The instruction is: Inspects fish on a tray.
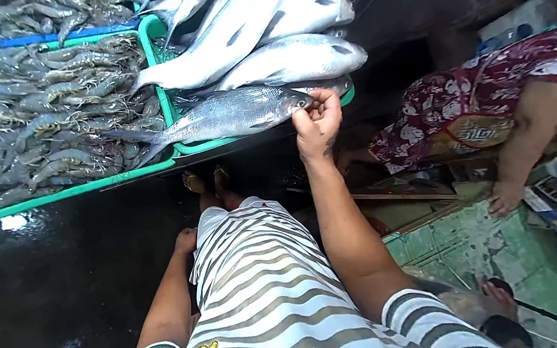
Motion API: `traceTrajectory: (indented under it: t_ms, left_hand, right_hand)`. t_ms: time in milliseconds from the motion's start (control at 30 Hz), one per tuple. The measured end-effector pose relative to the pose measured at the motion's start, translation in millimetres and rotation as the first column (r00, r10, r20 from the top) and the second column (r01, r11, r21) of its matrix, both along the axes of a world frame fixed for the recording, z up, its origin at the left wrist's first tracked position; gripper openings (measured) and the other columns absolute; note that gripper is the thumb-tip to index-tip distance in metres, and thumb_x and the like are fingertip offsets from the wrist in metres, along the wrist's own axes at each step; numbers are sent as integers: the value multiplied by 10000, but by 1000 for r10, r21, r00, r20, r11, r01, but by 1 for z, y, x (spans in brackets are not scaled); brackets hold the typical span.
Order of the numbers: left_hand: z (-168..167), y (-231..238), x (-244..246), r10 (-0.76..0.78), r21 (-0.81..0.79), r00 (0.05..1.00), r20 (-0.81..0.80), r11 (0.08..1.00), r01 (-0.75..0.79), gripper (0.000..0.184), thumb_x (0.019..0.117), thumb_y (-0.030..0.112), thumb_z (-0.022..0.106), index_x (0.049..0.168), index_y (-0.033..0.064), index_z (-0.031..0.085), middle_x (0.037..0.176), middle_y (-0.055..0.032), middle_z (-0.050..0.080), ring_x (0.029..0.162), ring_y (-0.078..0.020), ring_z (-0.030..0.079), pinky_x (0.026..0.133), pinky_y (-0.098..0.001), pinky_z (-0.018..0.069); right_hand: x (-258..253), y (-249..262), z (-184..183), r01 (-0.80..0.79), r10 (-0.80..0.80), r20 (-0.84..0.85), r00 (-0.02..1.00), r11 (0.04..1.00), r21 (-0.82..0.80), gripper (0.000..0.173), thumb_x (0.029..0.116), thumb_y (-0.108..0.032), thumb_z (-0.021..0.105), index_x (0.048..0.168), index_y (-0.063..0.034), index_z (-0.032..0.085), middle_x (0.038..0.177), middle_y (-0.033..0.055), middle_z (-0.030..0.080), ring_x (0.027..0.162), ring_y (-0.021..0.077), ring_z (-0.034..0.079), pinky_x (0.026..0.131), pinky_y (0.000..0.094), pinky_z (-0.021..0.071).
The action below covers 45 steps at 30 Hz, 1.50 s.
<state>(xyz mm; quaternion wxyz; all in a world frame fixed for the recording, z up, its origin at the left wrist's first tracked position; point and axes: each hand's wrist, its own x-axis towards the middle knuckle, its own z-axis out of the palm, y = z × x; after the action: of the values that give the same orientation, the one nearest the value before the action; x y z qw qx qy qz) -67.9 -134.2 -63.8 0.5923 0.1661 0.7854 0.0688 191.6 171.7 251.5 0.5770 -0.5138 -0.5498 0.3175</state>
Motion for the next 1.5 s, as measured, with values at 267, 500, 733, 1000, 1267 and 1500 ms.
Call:
traceTrajectory:
  t_ms: [267,500,733,1000,1267,1500]
  left_hand:
    - [23,19,8,-67,24,996,-61,997,69,405,1075,381,524,1148,16,685,1121,-218,693,1078,-340,660,960,-577,505]
    - [36,26,19,-100,7,991,-94,995,101,440,1096,388,475,1161,5,681,1144,-228,693,1112,-351,654,982,-579,496]
    - [42,34,20,-102,23,982,-157,994,107,443,1099,386,455,1163,4,671,1144,-233,683,1115,-356,647,979,-585,492]
    - [52,48,12,-134,-17,963,-234,991,133,434,1110,365,414,1219,20,655,1190,-230,676,1145,-353,642,992,-584,491]
    - [60,41,11,-213,-100,937,-276,976,193,475,1109,381,387,1269,18,649,1238,-240,672,1200,-373,633,1024,-597,482]
    - [59,29,9,-145,-73,955,-258,989,130,499,1115,409,387,1271,10,642,1256,-244,659,1220,-370,616,1042,-593,464]
  right_hand:
    - [-5,1,-4,31,-31,-16,999,999,23,348,777,-66,692,1090,-24,546,877,54,625,698,103,629,595,248,547]
    - [17,-2,-11,-158,165,-120,979,985,62,379,847,-25,749,1173,27,564,973,104,670,754,136,662,639,266,582]
    - [21,-1,-14,-143,150,-101,983,987,74,399,829,-71,787,1160,26,587,970,96,672,736,120,645,602,245,555]
    - [9,1,-18,-47,57,-109,992,994,98,373,797,-60,759,1117,29,589,940,86,658,701,92,618,557,214,515]
    - [3,1,-25,-16,32,-107,994,990,141,389,846,-136,781,1136,35,585,961,96,628,751,109,613,597,225,520]
    - [-11,3,-24,108,-95,-92,991,985,136,400,795,-155,774,1102,7,576,944,92,620,763,116,614,607,237,524]
